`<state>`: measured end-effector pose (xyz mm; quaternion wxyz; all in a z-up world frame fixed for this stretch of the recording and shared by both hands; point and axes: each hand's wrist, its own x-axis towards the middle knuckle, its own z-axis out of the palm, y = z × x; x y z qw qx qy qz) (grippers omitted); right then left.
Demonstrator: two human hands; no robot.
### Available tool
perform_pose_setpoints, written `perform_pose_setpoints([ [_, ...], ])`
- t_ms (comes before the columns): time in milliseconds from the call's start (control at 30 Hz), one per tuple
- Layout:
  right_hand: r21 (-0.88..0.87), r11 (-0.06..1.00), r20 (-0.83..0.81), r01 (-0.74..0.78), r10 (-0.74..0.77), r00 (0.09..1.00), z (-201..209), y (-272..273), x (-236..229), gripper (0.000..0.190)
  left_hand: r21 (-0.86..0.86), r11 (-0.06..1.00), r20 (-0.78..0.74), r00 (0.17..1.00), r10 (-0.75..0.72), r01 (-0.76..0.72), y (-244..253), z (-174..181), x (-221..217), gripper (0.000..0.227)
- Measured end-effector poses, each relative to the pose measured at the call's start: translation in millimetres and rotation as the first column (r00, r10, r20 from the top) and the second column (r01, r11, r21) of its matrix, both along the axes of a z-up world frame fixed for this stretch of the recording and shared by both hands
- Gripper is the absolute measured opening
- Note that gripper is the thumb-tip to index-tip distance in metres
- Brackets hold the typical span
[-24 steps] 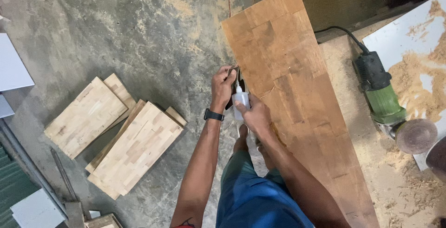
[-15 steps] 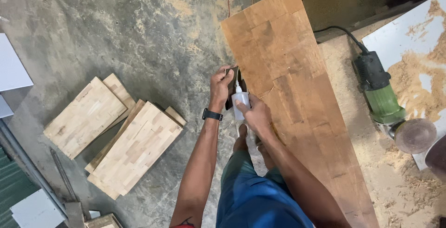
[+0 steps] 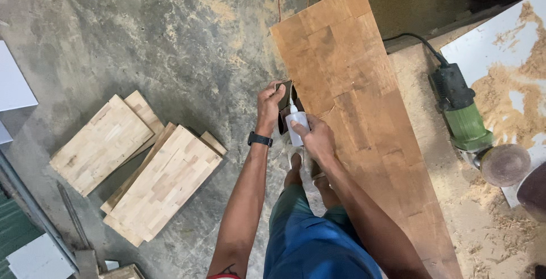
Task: The person applies glue from a white bottle onto a long wooden plank, spreading it with their hand. They also use a sanding block to smooth the surface of the wood while working in a workshop environment.
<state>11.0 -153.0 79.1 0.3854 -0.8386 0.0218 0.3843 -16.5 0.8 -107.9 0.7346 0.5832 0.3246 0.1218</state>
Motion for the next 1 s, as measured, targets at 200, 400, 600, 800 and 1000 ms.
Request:
perform_pose_setpoints([
  [200,0.017,1.000,-0.002,0.023,-0.023,1.000,7,-1,-1,0.050,-0.033,0.999,0.012,0.999,0.039,-0.039,-4,-14,-1,0.026],
  [400,0.083,0.996,0.001,0.033,-0.033,0.999,2,-6,-1,0.050,-0.115,0.986,0.002,0.992,0.122,-0.121,-3,-22,5,0.032],
  [600,0.145,0.988,0.047,0.058,-0.066,0.997,12,-12,-6,0.044,-0.126,0.980,-0.041,0.988,0.152,-0.156,-7,-36,-4,0.037],
  [800,0.155,0.985,0.059,0.073,-0.083,0.995,-6,-25,0,0.036,-0.206,0.961,-0.057,0.983,0.175,-0.183,-12,-53,0,0.037],
  [1000,0.121,0.990,0.014,0.069,-0.071,0.997,6,-14,17,0.039,-0.261,0.940,-0.083,0.975,0.205,-0.220,-15,-69,-7,0.036],
])
